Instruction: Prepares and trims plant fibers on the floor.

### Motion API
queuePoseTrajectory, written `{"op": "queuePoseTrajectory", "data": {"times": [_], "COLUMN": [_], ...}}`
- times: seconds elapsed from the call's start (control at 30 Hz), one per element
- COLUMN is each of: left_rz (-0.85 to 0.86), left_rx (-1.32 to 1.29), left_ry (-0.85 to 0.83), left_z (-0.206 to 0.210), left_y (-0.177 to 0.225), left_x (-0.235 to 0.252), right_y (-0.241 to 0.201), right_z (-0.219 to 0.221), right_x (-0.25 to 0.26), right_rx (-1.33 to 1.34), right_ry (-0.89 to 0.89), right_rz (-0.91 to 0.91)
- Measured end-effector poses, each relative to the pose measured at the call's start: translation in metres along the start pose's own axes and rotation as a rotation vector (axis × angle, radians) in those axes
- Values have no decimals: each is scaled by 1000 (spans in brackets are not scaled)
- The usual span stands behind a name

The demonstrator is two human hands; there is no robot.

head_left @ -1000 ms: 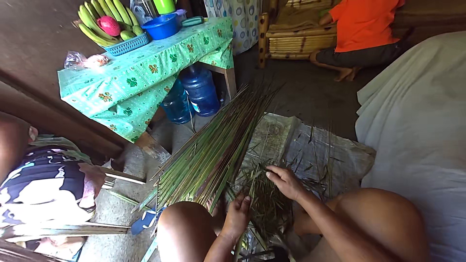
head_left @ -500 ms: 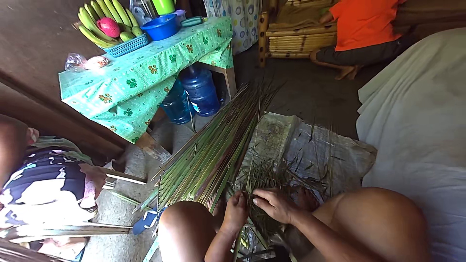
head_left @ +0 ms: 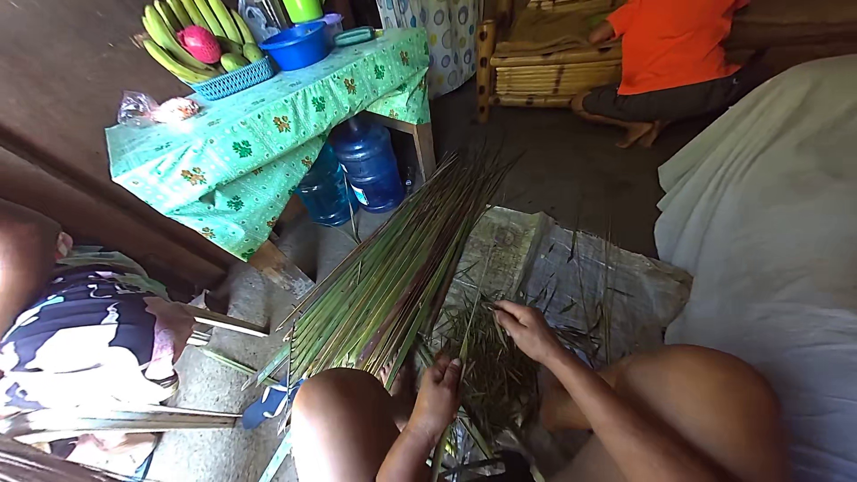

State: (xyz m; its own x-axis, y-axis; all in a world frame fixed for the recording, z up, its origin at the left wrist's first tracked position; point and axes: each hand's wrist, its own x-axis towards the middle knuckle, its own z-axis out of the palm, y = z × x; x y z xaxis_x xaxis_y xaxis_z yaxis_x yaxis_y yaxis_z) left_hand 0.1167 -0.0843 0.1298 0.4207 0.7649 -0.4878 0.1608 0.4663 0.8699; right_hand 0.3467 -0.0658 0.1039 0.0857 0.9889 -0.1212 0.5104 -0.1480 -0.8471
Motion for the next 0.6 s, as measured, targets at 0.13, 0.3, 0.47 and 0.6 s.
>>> {"op": "queuePoseTrajectory", "data": {"times": [0.13,0.3,0.47,0.6], "left_rz": [-3,-20,-9,-25], "left_rx": [20,-15,1,-40], "left_ry": [12,-41,6,60], "left_z": [0,4,1,1], "left_y": [1,5,2,4], "left_x": [5,2,6,6], "right_y": [-26,-34,-32,-34], "right_z": [5,15,11,26], "right_x": [-20,-23,-32,-53], "right_rx": [378,503,275,14], "right_ry": [-235,-286,-363,-438], "right_rz": [175,231,48,-291]}}
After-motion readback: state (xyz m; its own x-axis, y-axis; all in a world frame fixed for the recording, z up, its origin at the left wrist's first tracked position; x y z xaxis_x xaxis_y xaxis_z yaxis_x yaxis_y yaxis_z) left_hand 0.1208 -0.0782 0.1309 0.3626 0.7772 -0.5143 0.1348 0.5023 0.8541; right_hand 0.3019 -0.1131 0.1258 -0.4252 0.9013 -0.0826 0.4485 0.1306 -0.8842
